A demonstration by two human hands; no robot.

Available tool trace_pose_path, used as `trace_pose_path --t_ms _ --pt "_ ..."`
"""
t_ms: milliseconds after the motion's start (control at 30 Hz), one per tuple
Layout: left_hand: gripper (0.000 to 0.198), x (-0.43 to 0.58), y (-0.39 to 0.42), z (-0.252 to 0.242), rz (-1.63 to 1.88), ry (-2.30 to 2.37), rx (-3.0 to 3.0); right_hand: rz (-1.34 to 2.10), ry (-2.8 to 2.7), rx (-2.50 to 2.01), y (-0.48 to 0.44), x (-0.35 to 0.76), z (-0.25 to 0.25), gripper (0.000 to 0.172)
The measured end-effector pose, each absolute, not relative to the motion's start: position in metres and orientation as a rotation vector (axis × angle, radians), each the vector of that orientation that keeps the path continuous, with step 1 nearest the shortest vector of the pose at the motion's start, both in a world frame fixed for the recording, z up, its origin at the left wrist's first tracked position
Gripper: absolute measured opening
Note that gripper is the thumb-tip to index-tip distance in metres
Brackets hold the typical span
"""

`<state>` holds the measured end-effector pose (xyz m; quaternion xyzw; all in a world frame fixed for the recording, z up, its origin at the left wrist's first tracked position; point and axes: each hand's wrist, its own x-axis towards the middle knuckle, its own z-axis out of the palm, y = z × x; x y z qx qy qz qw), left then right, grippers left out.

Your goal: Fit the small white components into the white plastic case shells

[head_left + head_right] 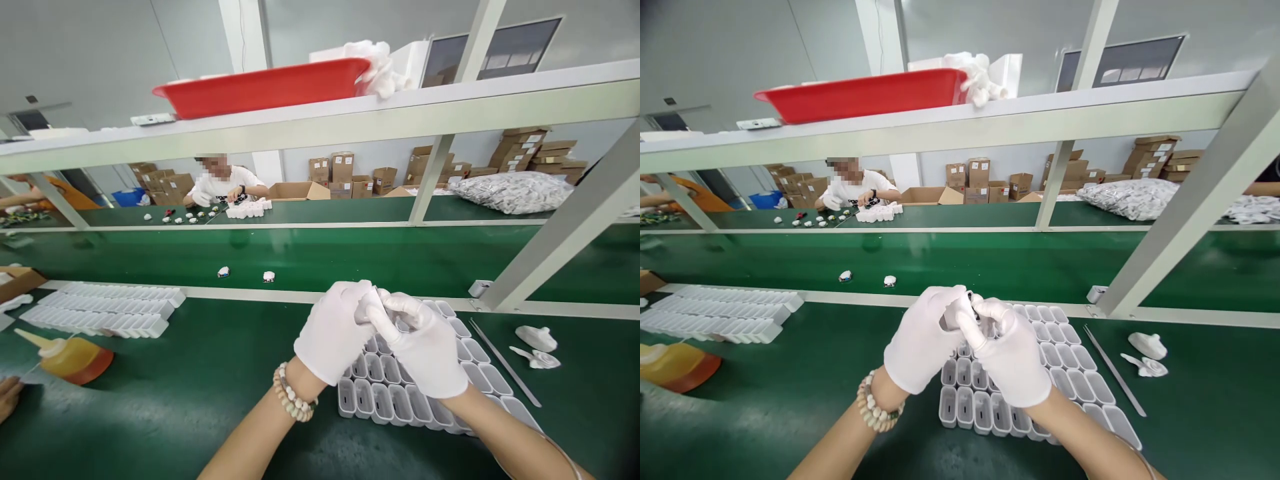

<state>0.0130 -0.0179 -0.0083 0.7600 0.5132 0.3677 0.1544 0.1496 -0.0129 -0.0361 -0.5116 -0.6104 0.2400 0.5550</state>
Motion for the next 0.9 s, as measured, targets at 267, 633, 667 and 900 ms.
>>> trace_pose_path --t_ms 267,633,667,900 --pt "0.038 -0.037 0.020 -0.014 0.610 1.684 2.239 0.597 -1.697 -1.363 0.054 0.173 -0.039 0.049" --pt "0.011 -0.018 0.056 -0.079 0.169 1.594 2.267 0.369 -2.030 -1.942 0.153 0.167 -0.084 0.032" --pt "0.012 -0.017 0.058 -0.082 0.169 1.590 2.249 0.355 -2.056 -1.961 0.157 0.163 -0.085 0.033" --pt "0.020 -0.037 0.063 -0.080 0.384 1.546 2.092 0.576 -2.328 -1.666 0.183 0.083 -0.093 0.035"
